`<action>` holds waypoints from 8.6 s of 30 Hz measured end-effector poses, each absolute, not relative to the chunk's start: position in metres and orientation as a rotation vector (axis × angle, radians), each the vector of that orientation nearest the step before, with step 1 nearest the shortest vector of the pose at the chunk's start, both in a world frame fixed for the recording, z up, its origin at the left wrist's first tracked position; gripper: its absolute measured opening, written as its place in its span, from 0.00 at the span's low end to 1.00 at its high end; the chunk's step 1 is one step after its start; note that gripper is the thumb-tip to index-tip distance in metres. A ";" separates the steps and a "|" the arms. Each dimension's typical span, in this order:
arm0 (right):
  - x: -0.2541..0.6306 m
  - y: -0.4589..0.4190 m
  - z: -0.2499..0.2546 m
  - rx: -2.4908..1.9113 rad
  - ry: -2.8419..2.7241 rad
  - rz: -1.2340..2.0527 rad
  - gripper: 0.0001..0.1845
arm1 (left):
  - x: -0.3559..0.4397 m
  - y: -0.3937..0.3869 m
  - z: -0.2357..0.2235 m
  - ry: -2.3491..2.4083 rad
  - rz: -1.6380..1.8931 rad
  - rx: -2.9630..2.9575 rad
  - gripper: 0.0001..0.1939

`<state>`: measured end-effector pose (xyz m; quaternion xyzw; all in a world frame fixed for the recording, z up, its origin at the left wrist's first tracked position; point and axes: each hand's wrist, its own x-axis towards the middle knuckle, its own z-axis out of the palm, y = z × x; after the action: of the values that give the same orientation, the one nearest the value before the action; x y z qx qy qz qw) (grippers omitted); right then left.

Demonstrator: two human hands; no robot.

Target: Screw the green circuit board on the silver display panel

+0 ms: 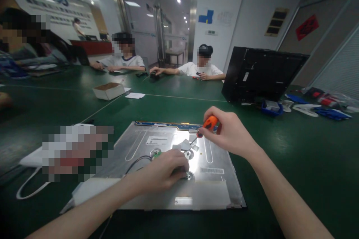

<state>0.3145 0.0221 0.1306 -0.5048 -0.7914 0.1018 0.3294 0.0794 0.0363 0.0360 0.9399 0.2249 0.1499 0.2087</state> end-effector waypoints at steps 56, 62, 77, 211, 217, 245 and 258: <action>0.313 0.035 0.029 -1.040 -1.019 0.884 0.22 | 0.088 0.015 0.023 0.726 0.396 2.898 0.05; 0.313 0.035 0.027 -1.043 -1.028 0.900 0.21 | 0.088 0.014 0.026 0.730 0.393 2.845 0.07; 0.317 0.035 0.034 -1.016 -0.979 0.780 0.22 | 0.087 0.015 0.026 0.787 0.420 2.711 0.06; 0.267 -0.001 0.045 -0.689 -1.833 -0.177 0.27 | 0.078 0.021 0.027 0.659 0.421 2.912 0.04; 0.264 0.001 0.044 -0.688 -1.799 -0.238 0.25 | 0.080 0.020 0.025 0.702 0.433 2.879 0.04; 0.268 -0.001 0.042 -0.727 -1.866 -0.231 0.24 | 0.082 0.019 0.025 0.686 0.422 2.867 0.06; 0.267 -0.002 0.037 -0.744 -1.778 -0.111 0.23 | 0.081 0.020 0.024 0.686 0.417 2.892 0.05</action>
<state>0.2668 -0.0020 0.0369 -0.3168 -0.7571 -0.0475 0.5694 0.0814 0.0205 0.0241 0.9612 0.2279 0.1387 0.0699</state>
